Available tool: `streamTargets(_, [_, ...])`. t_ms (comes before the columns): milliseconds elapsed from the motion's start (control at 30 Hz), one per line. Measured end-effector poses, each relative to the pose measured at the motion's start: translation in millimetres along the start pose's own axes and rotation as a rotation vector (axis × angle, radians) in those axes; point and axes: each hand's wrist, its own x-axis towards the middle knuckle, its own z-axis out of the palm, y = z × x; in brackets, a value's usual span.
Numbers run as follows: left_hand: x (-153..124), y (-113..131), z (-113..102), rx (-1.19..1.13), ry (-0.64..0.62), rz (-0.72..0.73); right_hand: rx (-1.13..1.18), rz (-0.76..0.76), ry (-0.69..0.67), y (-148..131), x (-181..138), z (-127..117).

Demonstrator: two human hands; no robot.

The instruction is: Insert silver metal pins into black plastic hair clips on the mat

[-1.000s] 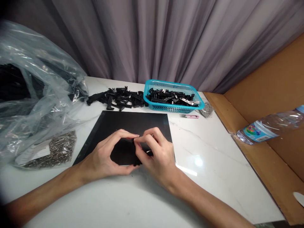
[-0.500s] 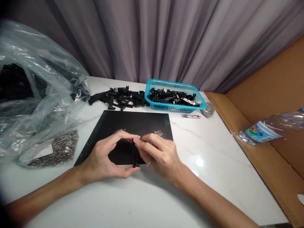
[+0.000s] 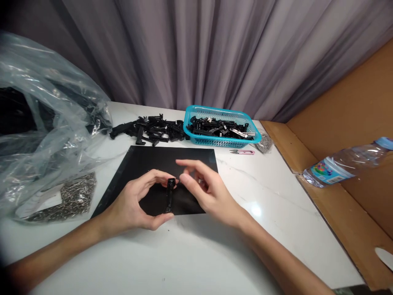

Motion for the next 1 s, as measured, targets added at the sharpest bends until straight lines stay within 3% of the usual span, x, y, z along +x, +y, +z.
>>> streamTargets(133, [1, -1, 0, -0.015, -0.022, -0.047, -0.056, -0.02, 0.046, 4, 3, -2])
streamTargets(333, [0, -1, 1, -0.02, -0.051, -0.034, -0.176, -0.278, 0.054, 16, 6, 4])
streamTargets(500, [-2, 2, 3, 0.007, -0.08, -0.05, -0.396, -0.429, -0.015, 25, 4, 0])
streamTargets(833, [0, 4, 3, 0.065, -0.093, -0.031, -0.566, -0.541, -0.047, 24, 2, -1])
streamTargets(1000, [-1, 2, 4, 0.127, -0.104, -0.022, -0.653, -0.525, -0.063, 17, 1, 2])
